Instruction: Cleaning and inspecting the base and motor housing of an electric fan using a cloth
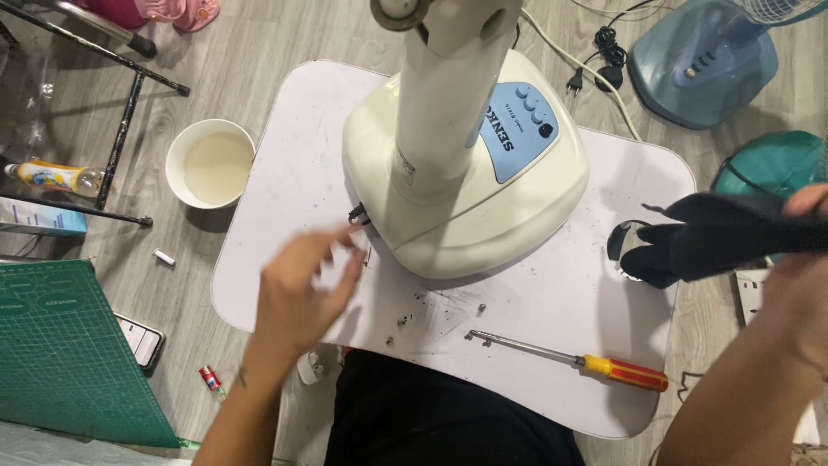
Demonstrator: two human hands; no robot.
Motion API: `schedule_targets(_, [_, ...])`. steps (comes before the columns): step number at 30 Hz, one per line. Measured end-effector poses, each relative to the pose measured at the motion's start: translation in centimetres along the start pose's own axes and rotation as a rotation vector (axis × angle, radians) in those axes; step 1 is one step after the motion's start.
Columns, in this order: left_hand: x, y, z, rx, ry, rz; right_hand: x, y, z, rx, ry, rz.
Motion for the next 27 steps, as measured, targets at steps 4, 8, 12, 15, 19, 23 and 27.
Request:
schedule_targets(4, [0.6,-7.0,1.0,-0.053,0.281,-0.034,7.9,1.6,-8.5,-0.251,0.523,0.301])
schedule_targets(8, [0.0,-13.8,-4.2,0.007,0.517,-0.271,19.8,5.2,-25.6,0.219,0.539,1.045])
schedule_targets(12, [-4.5,-15.3,-5.0,0.065,0.725,-0.517,18.3,8.8,-34.7,0.663,0.648,1.298])
schedule_targets(15, [-2.6,-15.4,-6.5,0.031,0.700,-0.457,17.7,10.4,-36.1,0.648,0.780,1.393])
schedule_targets(19, [-3.7,-15.5,-5.9,0.031,0.688,-0.524,17.9,9.7,-34.8,0.791,0.834,1.311])
schedule_targets(23, [-2.8,-15.8,-6.5,0.000,0.633,-0.426,18.0,9.4,-33.9,0.785,0.776,1.311])
schedule_targets(27, [-3.0,-15.6,-6.3,0.036,0.664,-0.367,17.5,10.8,-36.7,0.648,0.846,1.326])
Point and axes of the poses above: each hand's wrist, its own y-axis away from the middle knuckle, its own z-axis out of the back of the hand, x = y × z, the point moved 10 cm from there along -y, towards the middle knuckle
